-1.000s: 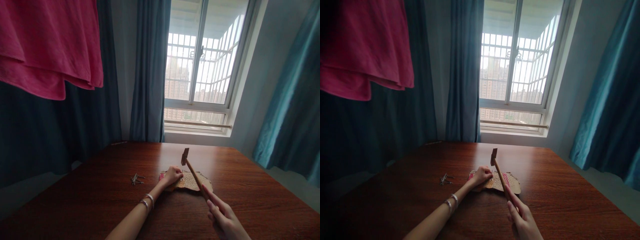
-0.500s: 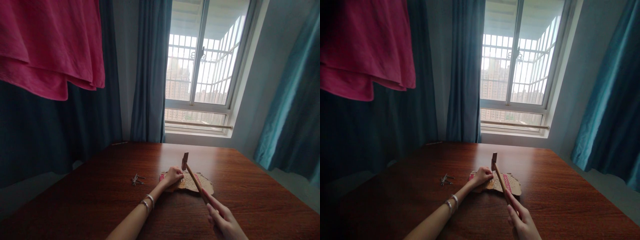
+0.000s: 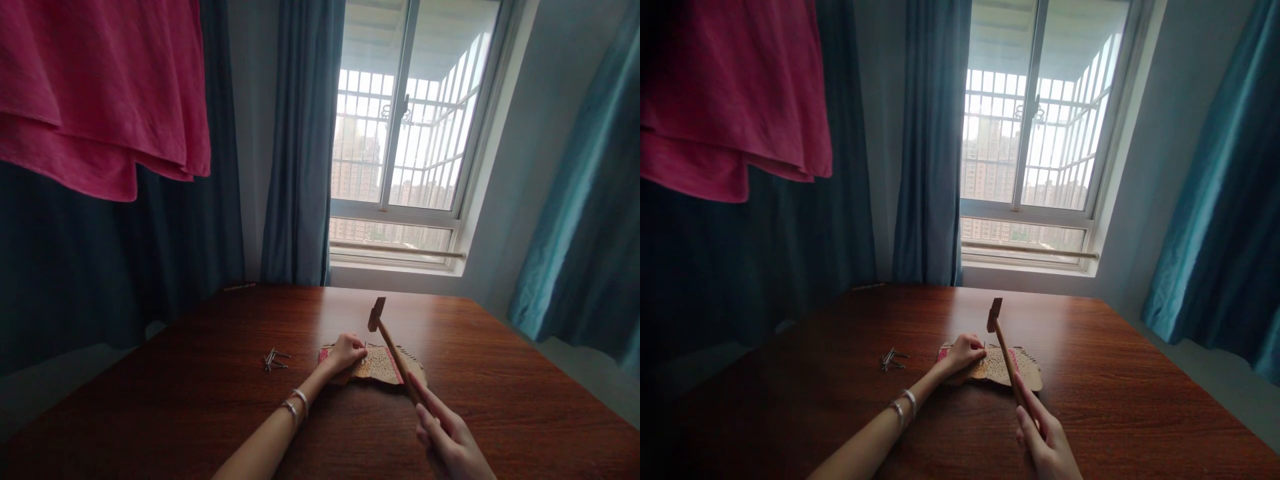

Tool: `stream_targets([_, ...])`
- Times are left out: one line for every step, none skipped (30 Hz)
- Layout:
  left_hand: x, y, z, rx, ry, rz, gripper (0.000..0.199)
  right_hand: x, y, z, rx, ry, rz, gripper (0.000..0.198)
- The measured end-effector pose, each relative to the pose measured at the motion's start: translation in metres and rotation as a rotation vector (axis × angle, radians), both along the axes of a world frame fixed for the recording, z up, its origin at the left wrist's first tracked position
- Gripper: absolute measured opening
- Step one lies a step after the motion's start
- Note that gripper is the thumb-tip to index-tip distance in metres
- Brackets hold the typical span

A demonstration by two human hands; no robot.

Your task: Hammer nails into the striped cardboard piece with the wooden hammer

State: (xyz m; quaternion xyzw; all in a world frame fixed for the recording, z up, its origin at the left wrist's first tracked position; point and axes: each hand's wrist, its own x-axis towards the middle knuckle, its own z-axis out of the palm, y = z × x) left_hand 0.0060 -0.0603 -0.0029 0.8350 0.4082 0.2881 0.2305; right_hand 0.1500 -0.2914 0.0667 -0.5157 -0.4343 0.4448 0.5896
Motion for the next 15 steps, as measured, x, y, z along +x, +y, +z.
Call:
stream_targets([-0.0001, -0.0001, 0.0, 0.001, 0.002, 0.001, 0.024, -0.0003, -0.0005, 0.0007, -0.014, 0.001, 0.012, 0.063])
stream_targets([-0.0003, -0.0001, 0.0, 0.002, 0.005, 0.0, 0.024, -0.0004, -0.0009, 0.0005, -0.023, 0.001, 0.02, 0.064])
stream_targets([-0.0005, 0.0, 0.0, 0.001, 0.007, -0.003, 0.024, -0.0004, -0.0013, -0.0002, -0.027, 0.003, 0.025, 0.064])
stream_targets([-0.0007, 0.0002, -0.0001, 0.001, 0.008, -0.007, 0.024, -0.0003, -0.0017, -0.0011, -0.033, 0.005, 0.03, 0.064])
stream_targets([-0.0009, 0.0006, -0.0001, 0.0, 0.008, -0.013, 0.024, -0.0002, -0.002, -0.0019, -0.043, 0.007, 0.035, 0.064])
stream_targets([-0.0012, 0.0009, -0.0002, 0.0, 0.006, -0.019, 0.024, -0.0002, -0.0024, -0.0025, -0.051, 0.009, 0.04, 0.064])
stream_targets([-0.0014, 0.0012, -0.0003, 0.003, 0.003, -0.025, 0.024, -0.0003, -0.0028, -0.0026, -0.054, 0.013, 0.043, 0.064])
stream_targets([-0.0017, 0.0015, -0.0003, 0.005, 0.0, -0.028, 0.024, -0.0006, -0.0032, -0.0025, -0.05, 0.019, 0.043, 0.065])
stream_targets([-0.0018, 0.0016, -0.0002, 0.005, -0.001, -0.029, 0.024, -0.001, -0.0034, -0.0021, -0.041, 0.025, 0.043, 0.066])
stream_targets([-0.0019, 0.0016, 0.0, 0.002, 0.0, -0.027, 0.024, -0.0015, -0.0035, -0.0018, -0.031, 0.032, 0.042, 0.066])
stream_targets([-0.0019, 0.0014, 0.0003, -0.002, 0.004, -0.024, 0.024, -0.0021, -0.0034, -0.0017, -0.024, 0.037, 0.042, 0.067])
stream_targets([-0.0017, 0.0011, 0.0007, -0.006, 0.006, -0.02, 0.024, -0.0025, -0.0032, -0.002, -0.023, 0.039, 0.043, 0.067])
stream_targets([-0.0015, 0.0008, 0.0011, -0.012, 0.008, -0.019, 0.024, -0.0029, -0.0029, -0.0026, -0.023, 0.035, 0.044, 0.067])
stream_targets([-0.0011, 0.0004, 0.0015, -0.018, 0.01, -0.019, 0.023, -0.0032, -0.0027, -0.0034, -0.022, 0.025, 0.044, 0.066])
stream_targets([-0.0007, 0.0001, 0.0019, -0.025, 0.011, -0.018, 0.023, -0.0034, -0.0025, -0.0044, -0.017, 0.012, 0.042, 0.064])
